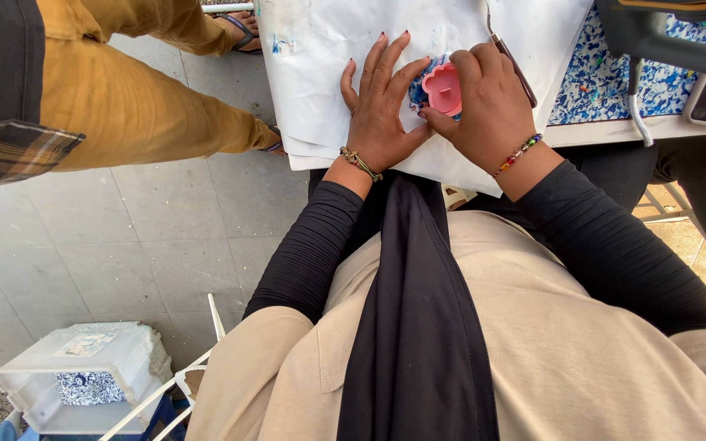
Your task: The person is using an iron to heat and fuse shredded recycled plastic pieces on a sheet of parchment paper.
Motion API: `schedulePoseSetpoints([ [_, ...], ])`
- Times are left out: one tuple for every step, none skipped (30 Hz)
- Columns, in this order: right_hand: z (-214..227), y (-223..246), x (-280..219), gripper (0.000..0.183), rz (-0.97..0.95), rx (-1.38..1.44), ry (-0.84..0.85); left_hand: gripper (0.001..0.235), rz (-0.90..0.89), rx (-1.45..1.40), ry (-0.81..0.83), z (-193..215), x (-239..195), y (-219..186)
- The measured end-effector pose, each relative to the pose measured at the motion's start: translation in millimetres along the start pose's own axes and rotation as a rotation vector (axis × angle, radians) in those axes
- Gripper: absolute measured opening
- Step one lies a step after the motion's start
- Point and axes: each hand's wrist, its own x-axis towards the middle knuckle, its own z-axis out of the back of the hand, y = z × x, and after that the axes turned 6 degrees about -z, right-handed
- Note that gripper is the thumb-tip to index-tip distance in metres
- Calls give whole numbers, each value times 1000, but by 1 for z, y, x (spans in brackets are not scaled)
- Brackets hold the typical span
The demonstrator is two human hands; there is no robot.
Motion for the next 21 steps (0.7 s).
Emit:
schedulePoseSetpoints([
  [-2,-1,0,68,2,-1,1,82,2,0,-1,-1,0,0],
  [-4,-2,-1,65,-14,0,9,81,4,-3,-5,-2,-1,1],
  [-5,-2,-2,62,-30,0,16,81,6,-6,-8,-2,-1,1],
  [-6,-3,-2,62,-29,0,18,81,8,-7,-9,-2,-1,0],
  [-6,-3,-2,61,-24,-1,5,80,7,2,-6,-2,-1,0],
  [-6,-3,-3,60,-18,-1,-8,79,5,12,-4,-2,-1,0],
  [-6,-3,-3,60,-16,-1,-7,79,7,12,-6,-2,-1,0],
  [-6,-3,-3,57,-18,1,-15,80,-5,26,-10,-2,0,1],
  [-6,-4,-3,55,-20,3,-22,81,-17,39,-15,-3,0,1],
  [-5,-3,-3,55,-21,3,-21,81,-17,38,-15,-2,1,0],
  [-5,-3,-3,52,-26,8,-33,81,-4,41,2,-1,1,-1],
  [-4,-3,-3,49,-30,14,-46,82,8,46,18,0,1,-2],
  [-4,-3,-3,49,-29,14,-45,82,9,46,17,0,1,-2],
  [-3,-3,-3,48,-42,36,-39,82,12,45,23,1,1,-2],
  [-2,-3,-3,47,-55,58,-33,83,15,44,30,1,1,-3],
  [-1,-2,-3,47,-55,57,-33,83,15,45,30,2,1,-3],
  [0,-2,-3,49,-52,64,-29,85,14,39,31,2,1,-2],
  [1,-2,-3,51,-51,71,-24,87,13,31,33,1,1,-3],
  [2,-1,-3,51,-53,71,-23,87,13,30,34,1,1,-3],
  [2,-1,-2,50,-53,76,-16,88,13,35,38,1,1,-2],
  [3,0,-2,50,-54,81,-10,89,14,40,42,1,1,-2],
])
